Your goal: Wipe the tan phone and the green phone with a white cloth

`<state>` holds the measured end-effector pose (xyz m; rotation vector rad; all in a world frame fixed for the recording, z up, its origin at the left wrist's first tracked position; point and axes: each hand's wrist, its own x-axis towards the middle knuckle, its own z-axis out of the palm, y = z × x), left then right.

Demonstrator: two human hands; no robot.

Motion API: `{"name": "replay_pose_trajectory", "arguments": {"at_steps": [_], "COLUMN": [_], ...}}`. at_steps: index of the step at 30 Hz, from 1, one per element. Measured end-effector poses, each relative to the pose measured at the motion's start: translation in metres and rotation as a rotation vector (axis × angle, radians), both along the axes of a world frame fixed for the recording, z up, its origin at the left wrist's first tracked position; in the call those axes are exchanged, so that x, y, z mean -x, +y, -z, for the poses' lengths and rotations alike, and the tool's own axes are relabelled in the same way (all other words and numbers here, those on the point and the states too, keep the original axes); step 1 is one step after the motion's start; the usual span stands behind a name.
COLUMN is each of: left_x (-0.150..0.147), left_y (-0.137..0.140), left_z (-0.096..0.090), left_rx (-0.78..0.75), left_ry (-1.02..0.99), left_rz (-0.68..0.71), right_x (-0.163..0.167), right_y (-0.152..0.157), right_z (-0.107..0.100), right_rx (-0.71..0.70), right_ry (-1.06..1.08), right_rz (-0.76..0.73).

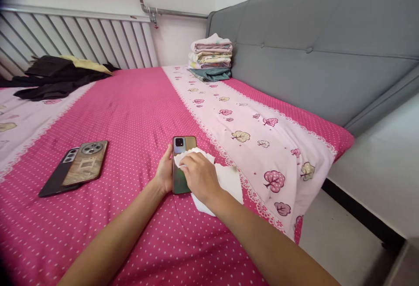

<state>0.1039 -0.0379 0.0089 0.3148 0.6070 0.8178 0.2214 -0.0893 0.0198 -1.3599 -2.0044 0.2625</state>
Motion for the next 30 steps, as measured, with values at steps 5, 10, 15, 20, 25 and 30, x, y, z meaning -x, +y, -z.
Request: {"name": "replay_pose_trajectory", "arguments": {"at_steps": [5,10,15,20,25,30], "left_x": [0.003,0.002,-0.004,-0.01,-0.012,-0.011], "left_y": [0.003,0.003,-0.003,-0.013,-0.015,-0.013], "left_z": [0.001,0.001,-0.004,-0.003,-0.003,-0.004], "left_rx": [0.062,0.071,0.035,0.003,-0.004,0.03], "left_ry": [0.019,0.078,0.099,0.108,0.073,0.062], "left_rz": [-0.001,0.014,-0.018,-0.066,-0.014,-0.044], "right_x": [-0.003,-0.011,-0.01,-0.008,-0.011,-0.011], "right_y": [-0.002,-0.002,0.002,0.008,0.013,0.016], "right_z": [-0.001,-0.001,0.005,0.009,0.012,0.02], "right_rx": [0.06,0.127,0.083,-0.049,-0.163,-0.249], "right_ry": [-0.053,0.007,0.132,0.193,0.242,0.266], "right_rz": [-0.191,-0.312,-0.205,-0.084,0.065,0.004]}}
